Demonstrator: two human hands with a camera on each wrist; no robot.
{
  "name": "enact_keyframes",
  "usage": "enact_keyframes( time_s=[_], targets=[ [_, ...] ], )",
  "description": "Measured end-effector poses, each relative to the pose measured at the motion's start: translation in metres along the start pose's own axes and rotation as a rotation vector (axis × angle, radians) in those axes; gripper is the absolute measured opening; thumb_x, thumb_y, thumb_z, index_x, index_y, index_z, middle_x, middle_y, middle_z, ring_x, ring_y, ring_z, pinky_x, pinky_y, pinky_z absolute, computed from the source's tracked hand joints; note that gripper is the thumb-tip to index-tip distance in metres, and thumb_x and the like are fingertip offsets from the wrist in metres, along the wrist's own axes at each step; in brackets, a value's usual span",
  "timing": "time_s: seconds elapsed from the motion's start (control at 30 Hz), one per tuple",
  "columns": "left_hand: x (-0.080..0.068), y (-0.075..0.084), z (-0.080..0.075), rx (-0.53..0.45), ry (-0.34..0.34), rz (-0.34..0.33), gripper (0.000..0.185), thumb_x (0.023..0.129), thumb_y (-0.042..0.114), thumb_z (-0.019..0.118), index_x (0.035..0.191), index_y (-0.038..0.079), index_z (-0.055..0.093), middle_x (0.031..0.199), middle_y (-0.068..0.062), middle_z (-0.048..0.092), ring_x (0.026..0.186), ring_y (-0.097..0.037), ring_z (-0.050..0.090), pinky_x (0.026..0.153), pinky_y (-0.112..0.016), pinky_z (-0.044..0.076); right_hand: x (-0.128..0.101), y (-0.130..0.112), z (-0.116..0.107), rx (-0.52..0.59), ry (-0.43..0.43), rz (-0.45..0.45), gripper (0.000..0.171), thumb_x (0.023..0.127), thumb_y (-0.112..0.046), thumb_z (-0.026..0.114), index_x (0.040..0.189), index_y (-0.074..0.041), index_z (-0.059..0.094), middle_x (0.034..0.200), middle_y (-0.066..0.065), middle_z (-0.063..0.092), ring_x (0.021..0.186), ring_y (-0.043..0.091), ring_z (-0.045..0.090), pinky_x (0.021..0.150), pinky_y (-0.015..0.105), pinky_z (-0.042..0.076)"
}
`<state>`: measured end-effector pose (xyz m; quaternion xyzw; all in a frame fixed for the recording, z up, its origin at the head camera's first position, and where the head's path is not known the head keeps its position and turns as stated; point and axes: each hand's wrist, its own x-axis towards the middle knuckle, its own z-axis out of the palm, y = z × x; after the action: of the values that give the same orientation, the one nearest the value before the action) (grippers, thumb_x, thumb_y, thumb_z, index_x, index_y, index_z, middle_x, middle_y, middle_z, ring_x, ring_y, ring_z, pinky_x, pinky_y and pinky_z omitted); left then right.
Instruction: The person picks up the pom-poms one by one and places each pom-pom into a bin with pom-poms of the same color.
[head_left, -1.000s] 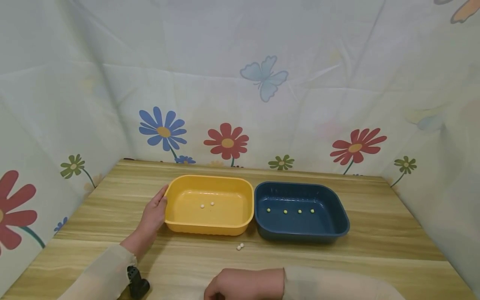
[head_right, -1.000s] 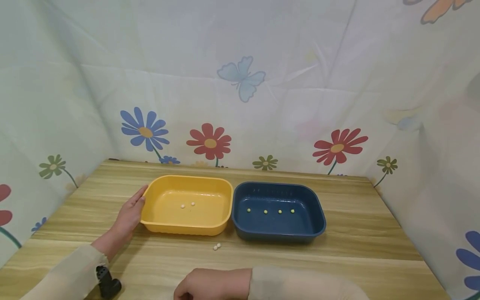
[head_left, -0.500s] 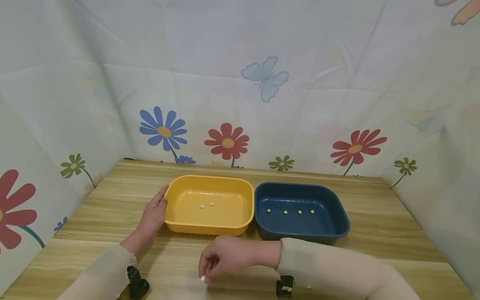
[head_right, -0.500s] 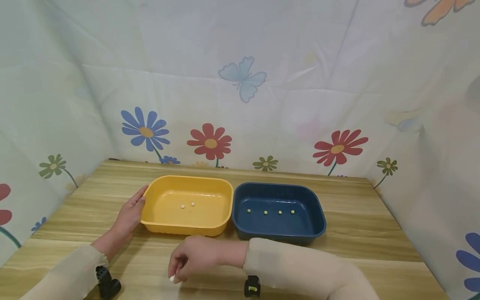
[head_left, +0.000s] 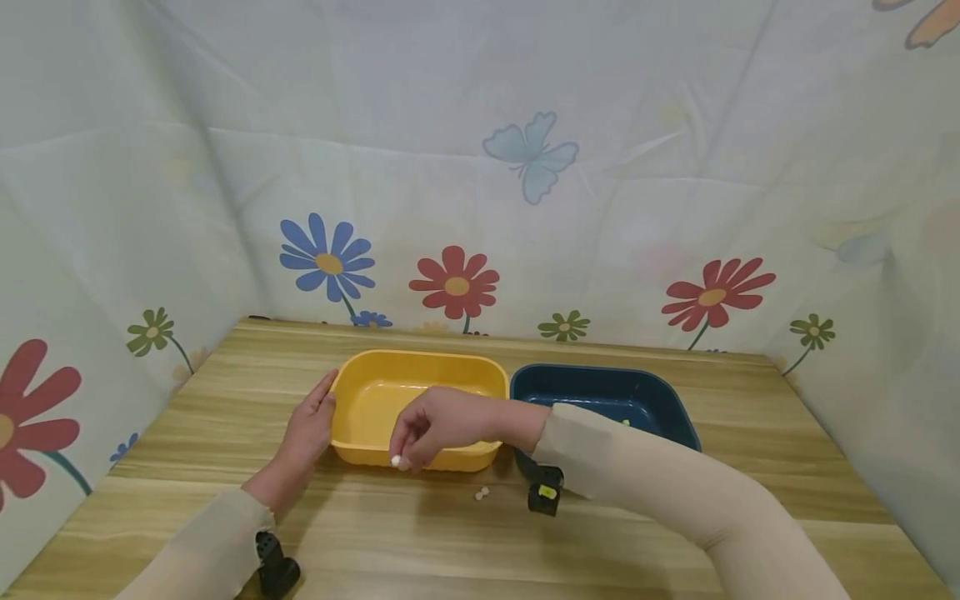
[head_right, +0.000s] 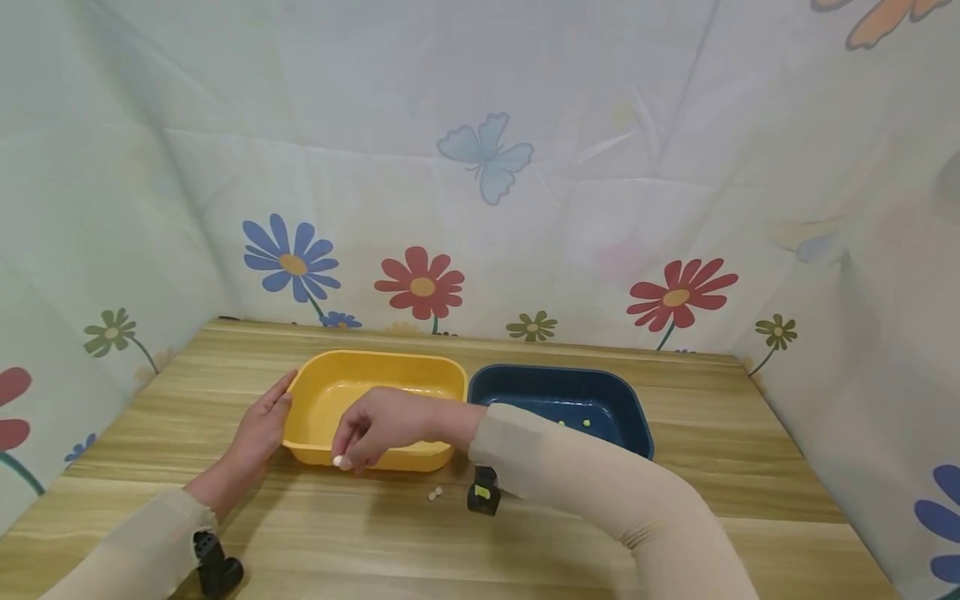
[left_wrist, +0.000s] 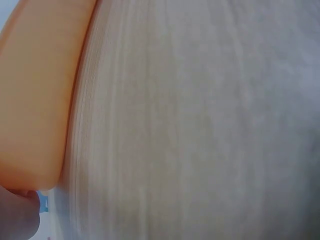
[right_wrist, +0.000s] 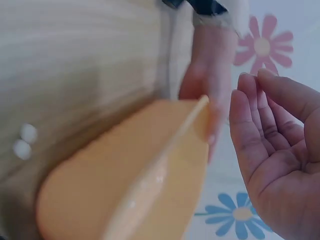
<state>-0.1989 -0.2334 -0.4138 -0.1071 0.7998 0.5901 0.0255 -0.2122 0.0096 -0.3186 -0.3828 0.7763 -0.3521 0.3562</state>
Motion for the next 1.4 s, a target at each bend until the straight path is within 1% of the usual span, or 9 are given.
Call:
enact_keyframes(
  time_s=[0.23, 0.3, 0.43, 0.5, 0.73, 0.87, 1.03, 1.23, 1.4],
  targets=[
    [0.001, 0.001, 0.0, 0.004, 0.001, -0.009, 0.054, 0.113, 0.021, 0.024, 0.166, 0.014, 0.012, 0.173, -0.014, 0.009, 0.161, -0.037, 0.014, 0.131, -0.052, 0.02, 0.015, -0.002, -0.02, 0.015, 0.009, -0.004, 0.014, 0.096, -0.008, 0.071, 0.108, -0.001, 0.074, 0.09, 0.011, 0.076, 0.09, 0.03, 0.073, 0.083, 0.024, 0.064],
    [0.001, 0.001, 0.001, 0.006, 0.002, -0.009, 0.055, 0.113, 0.021, 0.024, 0.166, 0.014, 0.012, 0.174, -0.014, 0.009, 0.161, -0.037, 0.013, 0.132, -0.052, 0.019, 0.018, -0.003, -0.024, 0.004, -0.001, -0.009, 0.015, 0.096, -0.008, 0.07, 0.109, -0.001, 0.073, 0.095, 0.016, 0.076, 0.09, 0.028, 0.073, 0.083, 0.024, 0.063],
    [0.0, 0.001, 0.0, 0.01, 0.005, -0.004, 0.055, 0.113, 0.021, 0.024, 0.166, 0.013, 0.012, 0.173, -0.015, 0.009, 0.161, -0.037, 0.013, 0.132, -0.052, 0.019, 0.024, -0.006, -0.032, -0.015, -0.026, -0.02, 0.016, 0.097, -0.009, 0.069, 0.11, -0.001, 0.072, 0.107, 0.023, 0.074, 0.099, 0.035, 0.072, 0.084, 0.023, 0.063],
    [0.0, 0.001, 0.0, 0.01, 0.009, -0.001, 0.054, 0.113, 0.021, 0.025, 0.166, 0.014, 0.013, 0.173, -0.015, 0.01, 0.161, -0.037, 0.014, 0.132, -0.052, 0.019, 0.03, -0.007, -0.036, -0.035, -0.03, -0.021, 0.015, 0.097, -0.01, 0.069, 0.11, -0.001, 0.072, 0.107, 0.023, 0.074, 0.101, 0.039, 0.071, 0.084, 0.024, 0.063],
    [0.001, 0.0, 0.0, 0.007, 0.009, -0.002, 0.054, 0.113, 0.021, 0.025, 0.166, 0.014, 0.014, 0.173, -0.016, 0.012, 0.16, -0.037, 0.016, 0.131, -0.052, 0.02, 0.059, -0.003, -0.053, -0.087, -0.033, -0.001, 0.013, 0.098, -0.007, 0.067, 0.108, 0.0, 0.072, 0.111, 0.026, 0.073, 0.086, 0.023, 0.07, 0.084, 0.025, 0.063],
    [0.002, -0.001, 0.0, -0.002, 0.007, -0.002, 0.054, 0.113, 0.021, 0.025, 0.166, 0.014, 0.014, 0.172, -0.016, 0.013, 0.16, -0.036, 0.015, 0.132, -0.051, 0.02, 0.076, 0.005, -0.057, -0.127, -0.035, -0.007, 0.014, 0.098, -0.008, 0.067, 0.108, 0.0, 0.072, 0.102, 0.019, 0.075, 0.086, 0.02, 0.07, 0.081, 0.022, 0.062],
    [0.003, -0.002, 0.001, -0.009, 0.006, 0.012, 0.054, 0.113, 0.02, 0.026, 0.165, 0.012, 0.015, 0.172, -0.017, 0.013, 0.161, -0.035, 0.014, 0.132, -0.05, 0.018, 0.093, 0.015, -0.055, -0.188, -0.033, -0.005, 0.011, 0.098, -0.009, 0.067, 0.106, -0.004, 0.073, 0.09, 0.001, 0.072, 0.081, 0.013, 0.068, 0.079, 0.02, 0.061],
    [0.003, -0.002, 0.001, -0.018, 0.014, 0.006, 0.054, 0.113, 0.019, 0.026, 0.166, 0.013, 0.015, 0.172, -0.016, 0.013, 0.161, -0.036, 0.013, 0.132, -0.051, 0.018, 0.107, 0.024, -0.05, -0.198, -0.011, 0.018, 0.007, 0.097, -0.008, 0.067, 0.1, -0.006, 0.073, 0.087, 0.0, 0.069, 0.077, 0.011, 0.063, 0.076, 0.018, 0.058],
    [0.003, -0.002, 0.0, -0.021, 0.022, 0.007, 0.054, 0.112, 0.017, 0.027, 0.165, 0.013, 0.016, 0.172, -0.017, 0.013, 0.161, -0.036, 0.013, 0.132, -0.05, 0.018, 0.115, 0.032, -0.046, -0.198, 0.014, 0.015, 0.009, 0.097, -0.007, 0.067, 0.103, -0.003, 0.073, 0.087, 0.0, 0.068, 0.074, 0.01, 0.06, 0.074, 0.017, 0.057]
  ],
)
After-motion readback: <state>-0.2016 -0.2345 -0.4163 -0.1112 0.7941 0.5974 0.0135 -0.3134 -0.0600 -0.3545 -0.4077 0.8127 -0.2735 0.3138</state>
